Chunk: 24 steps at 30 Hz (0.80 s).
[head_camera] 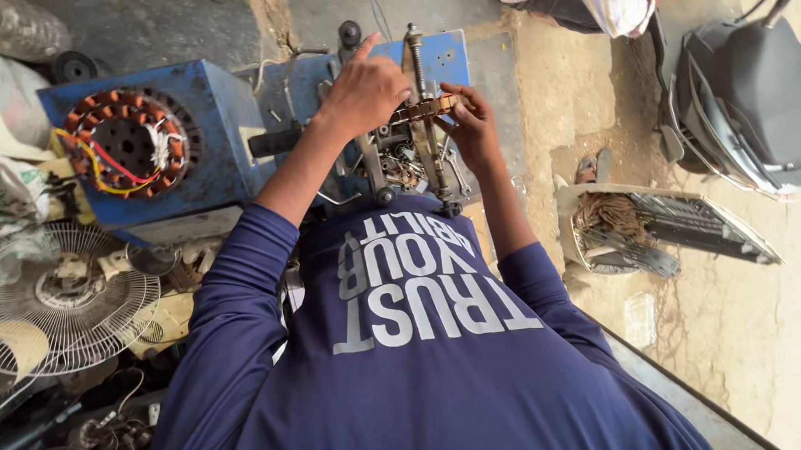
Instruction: The person operates a blue motor winding machine, adjusting a rotor with copper windings using both hands. They repeatedly turn a handle and manipulate the rotor assembly while another person sits nearby using a phone.
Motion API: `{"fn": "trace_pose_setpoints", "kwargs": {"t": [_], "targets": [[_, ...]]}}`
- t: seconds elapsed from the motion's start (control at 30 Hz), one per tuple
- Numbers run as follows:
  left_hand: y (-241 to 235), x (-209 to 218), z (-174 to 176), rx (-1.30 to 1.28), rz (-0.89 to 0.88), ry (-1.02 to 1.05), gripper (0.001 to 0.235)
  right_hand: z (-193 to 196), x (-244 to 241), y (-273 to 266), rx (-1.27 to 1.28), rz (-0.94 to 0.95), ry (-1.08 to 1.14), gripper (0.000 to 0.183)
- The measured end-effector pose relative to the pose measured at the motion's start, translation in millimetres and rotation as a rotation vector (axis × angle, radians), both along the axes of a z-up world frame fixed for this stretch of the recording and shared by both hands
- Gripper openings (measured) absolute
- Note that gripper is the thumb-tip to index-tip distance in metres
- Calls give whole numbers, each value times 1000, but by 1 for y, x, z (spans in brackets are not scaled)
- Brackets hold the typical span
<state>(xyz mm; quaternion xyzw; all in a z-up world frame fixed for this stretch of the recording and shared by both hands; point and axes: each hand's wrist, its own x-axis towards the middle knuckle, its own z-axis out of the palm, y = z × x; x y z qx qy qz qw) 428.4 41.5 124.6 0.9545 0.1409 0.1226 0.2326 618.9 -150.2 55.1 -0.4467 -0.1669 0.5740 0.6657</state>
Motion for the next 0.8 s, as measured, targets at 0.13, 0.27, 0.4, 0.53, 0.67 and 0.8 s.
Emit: {"fn": "trace_pose_setpoints", "kwargs": {"t": [0.13, 0.27, 0.4, 0.53, 0.67, 0.8], "targets": [[4, 14, -4, -205, 42, -83, 15, -1, -4, -1, -40, -10, -59, 45], [6, 32, -8, -241, 78, -121, 17, 10, -5, 3, -70, -74, -318, 45], [6, 37, -12, -378, 135, -11, 17, 17, -5, 6, 70, -127, -576, 36], [8, 35, -15, -386, 135, -30, 19, 21, -1, 13, 89, -97, -558, 25], [10, 34, -20, -404, 20, -179, 14, 25, -3, 14, 39, -114, -517, 24], [13, 38, -27, -602, -86, -178, 17, 28, -8, 13, 42, -101, -601, 30]]}}
